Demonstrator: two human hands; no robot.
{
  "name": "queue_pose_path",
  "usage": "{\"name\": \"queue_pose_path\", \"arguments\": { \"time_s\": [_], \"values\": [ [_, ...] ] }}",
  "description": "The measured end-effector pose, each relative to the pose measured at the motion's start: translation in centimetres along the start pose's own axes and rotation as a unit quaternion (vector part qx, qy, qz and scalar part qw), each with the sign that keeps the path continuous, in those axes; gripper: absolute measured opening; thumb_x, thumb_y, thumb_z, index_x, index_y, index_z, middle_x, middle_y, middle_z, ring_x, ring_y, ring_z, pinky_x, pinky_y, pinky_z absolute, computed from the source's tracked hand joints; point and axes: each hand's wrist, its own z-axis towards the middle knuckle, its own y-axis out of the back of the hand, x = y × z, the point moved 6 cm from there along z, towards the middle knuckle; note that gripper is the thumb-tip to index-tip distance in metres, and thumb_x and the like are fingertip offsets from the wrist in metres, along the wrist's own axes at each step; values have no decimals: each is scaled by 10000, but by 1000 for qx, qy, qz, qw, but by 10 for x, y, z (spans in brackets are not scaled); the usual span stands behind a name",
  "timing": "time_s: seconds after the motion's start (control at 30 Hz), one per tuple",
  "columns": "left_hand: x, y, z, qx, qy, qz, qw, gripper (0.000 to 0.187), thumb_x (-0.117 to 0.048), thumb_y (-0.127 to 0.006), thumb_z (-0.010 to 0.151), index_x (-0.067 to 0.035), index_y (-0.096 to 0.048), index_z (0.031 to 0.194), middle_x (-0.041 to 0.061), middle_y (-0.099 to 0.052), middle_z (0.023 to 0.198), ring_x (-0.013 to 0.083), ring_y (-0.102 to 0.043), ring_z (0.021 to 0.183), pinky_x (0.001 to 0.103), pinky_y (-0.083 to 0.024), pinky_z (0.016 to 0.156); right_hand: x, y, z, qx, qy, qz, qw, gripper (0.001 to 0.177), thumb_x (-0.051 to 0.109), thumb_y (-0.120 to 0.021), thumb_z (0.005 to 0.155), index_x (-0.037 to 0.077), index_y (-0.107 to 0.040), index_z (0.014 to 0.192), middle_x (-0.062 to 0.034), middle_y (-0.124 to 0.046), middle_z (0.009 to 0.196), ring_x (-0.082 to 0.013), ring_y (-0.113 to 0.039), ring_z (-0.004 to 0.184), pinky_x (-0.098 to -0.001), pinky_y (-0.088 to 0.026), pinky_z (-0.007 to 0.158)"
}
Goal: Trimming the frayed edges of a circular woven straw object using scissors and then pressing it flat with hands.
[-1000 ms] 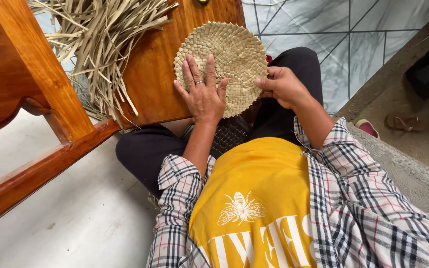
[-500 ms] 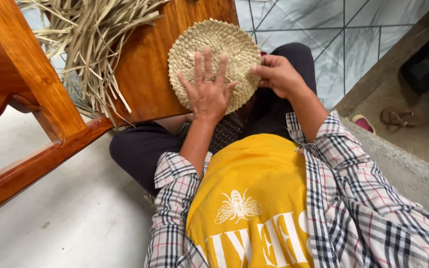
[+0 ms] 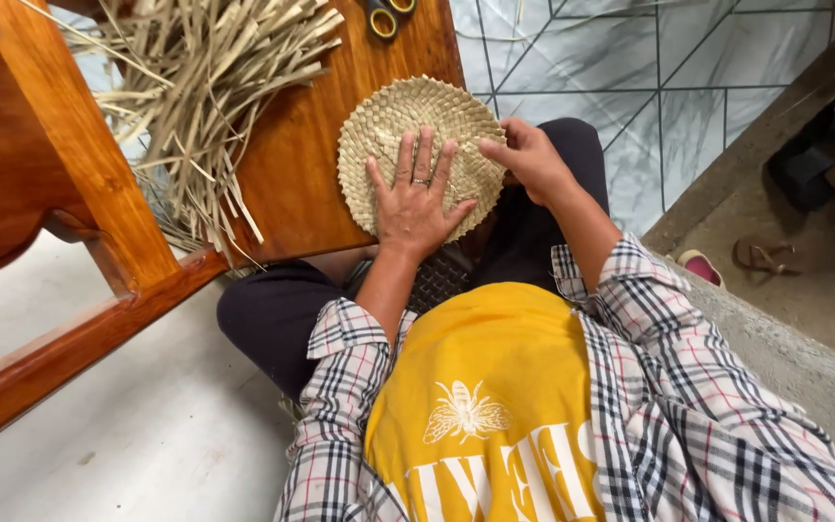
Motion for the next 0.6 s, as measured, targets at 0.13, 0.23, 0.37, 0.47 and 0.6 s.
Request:
{"name": "queue_pose_path", "arguments": {
  "time_s": [0.13, 0.23, 0.37, 0.47, 0.6],
  "values": [
    [-3, 11, -1, 25, -17, 14, 999, 989, -882, -364, 1015, -250, -95, 1726, 51, 59, 1790, 296, 76, 1637, 769, -33, 1235, 10, -4, 27, -23, 156, -98, 983, 224, 265, -795, 1072, 79, -748, 956, -3, -603, 670, -66, -583, 618, -211, -452, 541],
    [-1, 11, -3, 7, -39, 15, 999, 1013, -882, -396, 1011, -227, -105, 1727, 49, 34, 1793, 292, 66, 1636, 757, 4, 1226, -6, -5, 35, -61, 112, -9, 992, 202, 191, -834, 988, 58, -731, 876, 11, -634, 668, -58, -599, 624, -219, -531, 587],
    [14, 17, -5, -83, -90, 10, 992, 1046, -895, -471, 940, -225, -236, 1709, 25, -107, 1795, 257, -57, 1647, 719, 1, 1236, -17, 0, 22, -68, 67, 55, 994, 216, 180, -848, 958, 71, -703, 841, -14, -680, 695, -109, -663, 629, -241, -544, 591],
    [22, 24, -9, -144, -139, -21, 979, 904, -893, -349, 970, -324, -349, 1673, -29, -236, 1773, 195, -169, 1637, 623, 4, 1274, -38, 7, -4, -92, 4, 79, 993, 169, 158, -840, 931, 72, -699, 891, -39, -664, 719, -151, -684, 617, -281, -577, 536],
    [9, 31, -10, -168, 62, 17, 984, 656, -496, -505, 1093, -269, -327, 1682, 125, -123, 1780, 339, -81, 1642, 756, 12, 1234, -53, 6, -51, -129, -59, 152, 978, 136, 144, -772, 982, 66, -664, 1010, -38, -651, 837, -173, -733, 736, -296, -650, 630]
  ]
}}
